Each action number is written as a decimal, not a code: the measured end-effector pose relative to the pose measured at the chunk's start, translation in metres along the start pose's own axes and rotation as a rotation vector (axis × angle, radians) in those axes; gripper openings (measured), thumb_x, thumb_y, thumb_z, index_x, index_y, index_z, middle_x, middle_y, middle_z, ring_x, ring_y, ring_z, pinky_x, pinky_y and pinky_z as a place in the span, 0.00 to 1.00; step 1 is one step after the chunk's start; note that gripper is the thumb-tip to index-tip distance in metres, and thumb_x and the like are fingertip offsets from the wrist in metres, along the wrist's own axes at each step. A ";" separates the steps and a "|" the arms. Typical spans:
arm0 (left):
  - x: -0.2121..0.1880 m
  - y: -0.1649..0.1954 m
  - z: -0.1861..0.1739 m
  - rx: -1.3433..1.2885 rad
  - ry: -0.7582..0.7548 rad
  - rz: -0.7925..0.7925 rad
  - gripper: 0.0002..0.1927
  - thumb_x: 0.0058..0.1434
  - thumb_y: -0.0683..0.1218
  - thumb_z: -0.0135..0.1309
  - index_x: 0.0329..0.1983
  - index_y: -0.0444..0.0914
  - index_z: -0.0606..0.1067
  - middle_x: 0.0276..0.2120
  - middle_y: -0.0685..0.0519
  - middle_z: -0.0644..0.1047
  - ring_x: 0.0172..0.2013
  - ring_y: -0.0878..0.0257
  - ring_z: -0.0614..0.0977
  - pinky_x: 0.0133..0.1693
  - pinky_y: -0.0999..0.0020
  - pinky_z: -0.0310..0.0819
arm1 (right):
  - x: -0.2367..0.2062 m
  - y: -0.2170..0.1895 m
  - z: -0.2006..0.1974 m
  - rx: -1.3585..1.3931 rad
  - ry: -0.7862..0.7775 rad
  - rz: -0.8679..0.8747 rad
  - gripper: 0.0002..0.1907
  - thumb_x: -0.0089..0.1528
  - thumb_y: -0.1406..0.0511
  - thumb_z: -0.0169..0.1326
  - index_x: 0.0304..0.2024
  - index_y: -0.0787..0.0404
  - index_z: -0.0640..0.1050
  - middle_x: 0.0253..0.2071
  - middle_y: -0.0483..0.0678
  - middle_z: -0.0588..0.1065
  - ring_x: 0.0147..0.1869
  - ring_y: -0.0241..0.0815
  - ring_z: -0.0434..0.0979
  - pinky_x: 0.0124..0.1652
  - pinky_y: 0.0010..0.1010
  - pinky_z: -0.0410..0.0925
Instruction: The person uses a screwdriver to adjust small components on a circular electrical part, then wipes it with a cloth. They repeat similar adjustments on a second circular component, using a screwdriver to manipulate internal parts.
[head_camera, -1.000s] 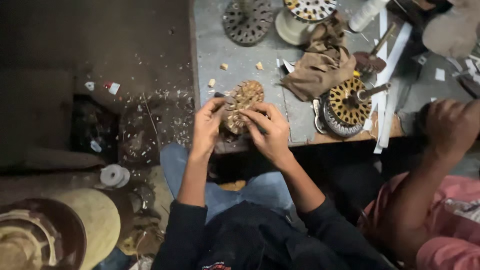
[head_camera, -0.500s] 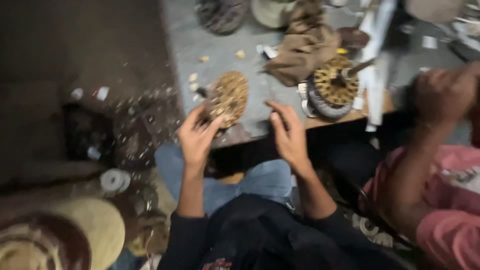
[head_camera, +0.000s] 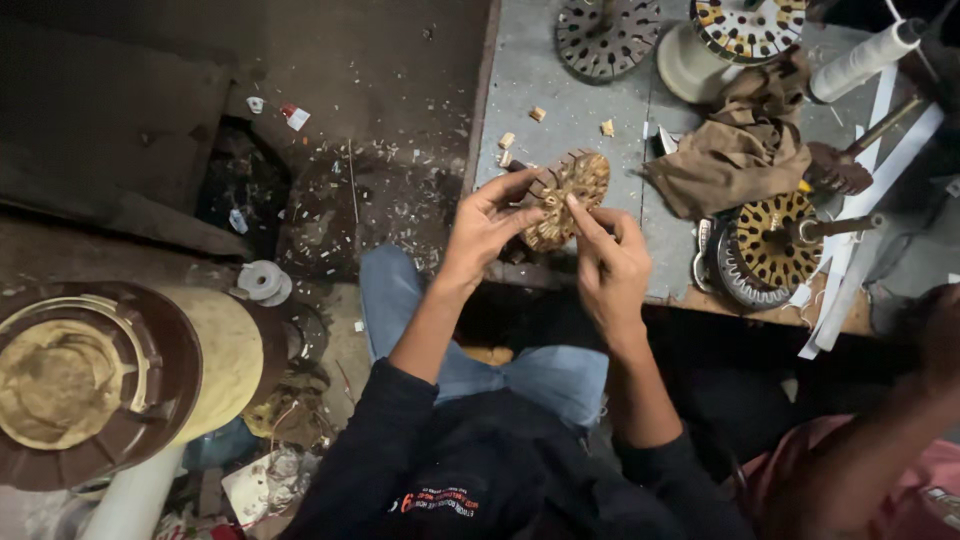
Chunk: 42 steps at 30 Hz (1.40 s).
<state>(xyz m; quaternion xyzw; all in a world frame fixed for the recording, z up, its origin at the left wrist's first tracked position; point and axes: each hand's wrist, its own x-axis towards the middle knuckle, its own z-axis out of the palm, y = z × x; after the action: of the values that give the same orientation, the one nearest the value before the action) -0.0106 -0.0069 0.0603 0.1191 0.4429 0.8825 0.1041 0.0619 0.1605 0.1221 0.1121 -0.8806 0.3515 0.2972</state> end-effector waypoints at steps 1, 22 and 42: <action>0.001 -0.004 -0.002 -0.001 -0.006 0.005 0.28 0.61 0.36 0.64 0.65 0.29 0.71 0.56 0.47 0.78 0.53 0.63 0.80 0.56 0.68 0.77 | 0.002 0.001 0.002 -0.011 -0.002 -0.022 0.25 0.63 0.77 0.57 0.60 0.53 0.80 0.44 0.53 0.77 0.44 0.46 0.77 0.43 0.32 0.69; -0.005 -0.014 0.001 -0.017 0.015 -0.008 0.28 0.60 0.38 0.66 0.62 0.30 0.72 0.54 0.46 0.79 0.54 0.61 0.80 0.57 0.65 0.77 | 0.000 -0.004 -0.002 0.053 -0.031 0.089 0.25 0.62 0.78 0.57 0.59 0.53 0.81 0.42 0.52 0.76 0.41 0.44 0.77 0.42 0.31 0.70; 0.001 -0.036 -0.013 0.029 -0.009 0.006 0.27 0.62 0.37 0.66 0.63 0.28 0.72 0.53 0.48 0.78 0.53 0.63 0.80 0.57 0.69 0.76 | -0.004 0.009 -0.018 -0.009 -0.074 0.029 0.21 0.63 0.75 0.59 0.57 0.52 0.82 0.40 0.52 0.76 0.39 0.45 0.75 0.40 0.32 0.68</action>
<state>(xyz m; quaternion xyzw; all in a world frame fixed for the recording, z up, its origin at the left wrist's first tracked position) -0.0130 0.0048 0.0236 0.1260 0.4548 0.8757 0.1018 0.0697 0.1791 0.1246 0.1107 -0.8942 0.3474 0.2597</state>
